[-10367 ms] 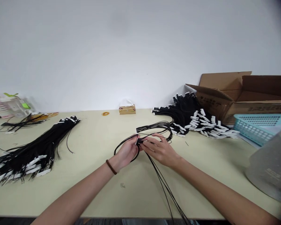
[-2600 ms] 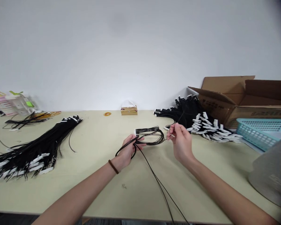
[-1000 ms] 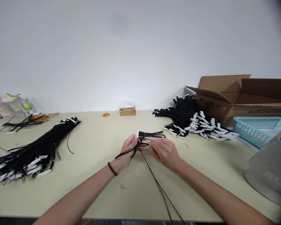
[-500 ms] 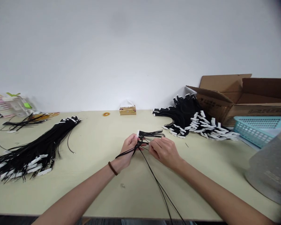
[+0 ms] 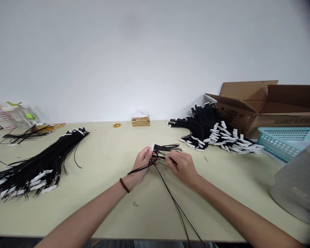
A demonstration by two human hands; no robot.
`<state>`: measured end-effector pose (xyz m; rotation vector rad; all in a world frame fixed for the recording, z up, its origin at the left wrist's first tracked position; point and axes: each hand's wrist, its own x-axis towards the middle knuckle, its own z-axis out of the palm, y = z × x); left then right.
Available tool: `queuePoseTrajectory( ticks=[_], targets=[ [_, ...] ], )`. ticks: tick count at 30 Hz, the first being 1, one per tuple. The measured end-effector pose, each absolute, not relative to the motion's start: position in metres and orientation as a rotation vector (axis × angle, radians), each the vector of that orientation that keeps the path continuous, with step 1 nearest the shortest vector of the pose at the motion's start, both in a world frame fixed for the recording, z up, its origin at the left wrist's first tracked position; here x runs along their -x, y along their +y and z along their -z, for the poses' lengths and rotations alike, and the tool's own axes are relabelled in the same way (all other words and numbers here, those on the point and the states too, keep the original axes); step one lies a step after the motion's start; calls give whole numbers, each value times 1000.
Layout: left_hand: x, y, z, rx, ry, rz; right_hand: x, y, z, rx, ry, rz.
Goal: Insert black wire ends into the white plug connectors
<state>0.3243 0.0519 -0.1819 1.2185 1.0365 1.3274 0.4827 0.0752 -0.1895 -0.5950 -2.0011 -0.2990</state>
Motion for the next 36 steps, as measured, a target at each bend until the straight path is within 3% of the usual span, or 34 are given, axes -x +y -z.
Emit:
queuePoseTrajectory(
  ticks=[36],
  targets=[
    [-324, 54, 183, -1253, 1055, -1342, -483, 75, 188, 593, -1972, 307]
  ],
)
